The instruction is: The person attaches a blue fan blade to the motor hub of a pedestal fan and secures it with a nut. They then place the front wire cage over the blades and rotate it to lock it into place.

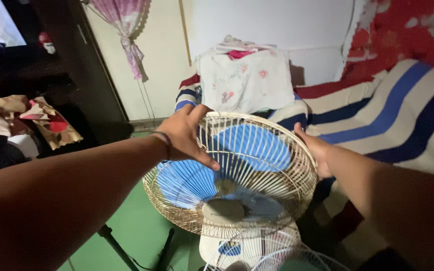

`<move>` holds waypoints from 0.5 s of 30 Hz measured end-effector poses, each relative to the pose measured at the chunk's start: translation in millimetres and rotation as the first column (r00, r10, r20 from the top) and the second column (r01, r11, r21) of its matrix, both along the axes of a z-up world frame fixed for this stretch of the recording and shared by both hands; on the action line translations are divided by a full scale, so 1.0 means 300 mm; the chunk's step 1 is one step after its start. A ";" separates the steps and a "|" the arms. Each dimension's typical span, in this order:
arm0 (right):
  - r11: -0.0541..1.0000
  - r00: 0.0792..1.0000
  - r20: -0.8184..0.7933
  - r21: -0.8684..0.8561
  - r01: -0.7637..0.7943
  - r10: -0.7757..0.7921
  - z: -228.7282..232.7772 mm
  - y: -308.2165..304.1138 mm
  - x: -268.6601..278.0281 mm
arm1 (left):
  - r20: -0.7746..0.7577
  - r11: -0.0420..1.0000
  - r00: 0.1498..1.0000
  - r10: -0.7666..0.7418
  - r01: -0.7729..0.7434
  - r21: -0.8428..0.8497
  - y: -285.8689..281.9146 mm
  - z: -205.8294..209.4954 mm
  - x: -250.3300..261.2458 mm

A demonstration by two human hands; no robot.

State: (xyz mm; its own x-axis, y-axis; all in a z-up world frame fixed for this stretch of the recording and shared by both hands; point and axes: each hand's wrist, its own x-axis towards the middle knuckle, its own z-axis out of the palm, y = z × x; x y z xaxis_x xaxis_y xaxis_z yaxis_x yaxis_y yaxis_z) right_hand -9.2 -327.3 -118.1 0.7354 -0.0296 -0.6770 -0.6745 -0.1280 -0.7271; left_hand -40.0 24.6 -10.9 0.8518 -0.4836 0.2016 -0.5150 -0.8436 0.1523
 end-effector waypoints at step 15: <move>0.994 0.987 0.149 0.097 0.054 -0.068 -0.148 -0.075 0.137 | 0.028 1.000 1.000 -0.009 0.009 -0.001 0.019 -0.027 -0.041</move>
State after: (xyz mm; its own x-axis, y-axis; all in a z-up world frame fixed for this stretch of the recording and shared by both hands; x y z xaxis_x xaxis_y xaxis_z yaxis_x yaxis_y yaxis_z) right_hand 31.9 -349.7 -162.4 0.8285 -0.0201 -0.5596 -0.5599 -0.0179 -0.8284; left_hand -52.3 30.2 -18.9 0.8413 -0.4911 0.2259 -0.5268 -0.8385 0.1391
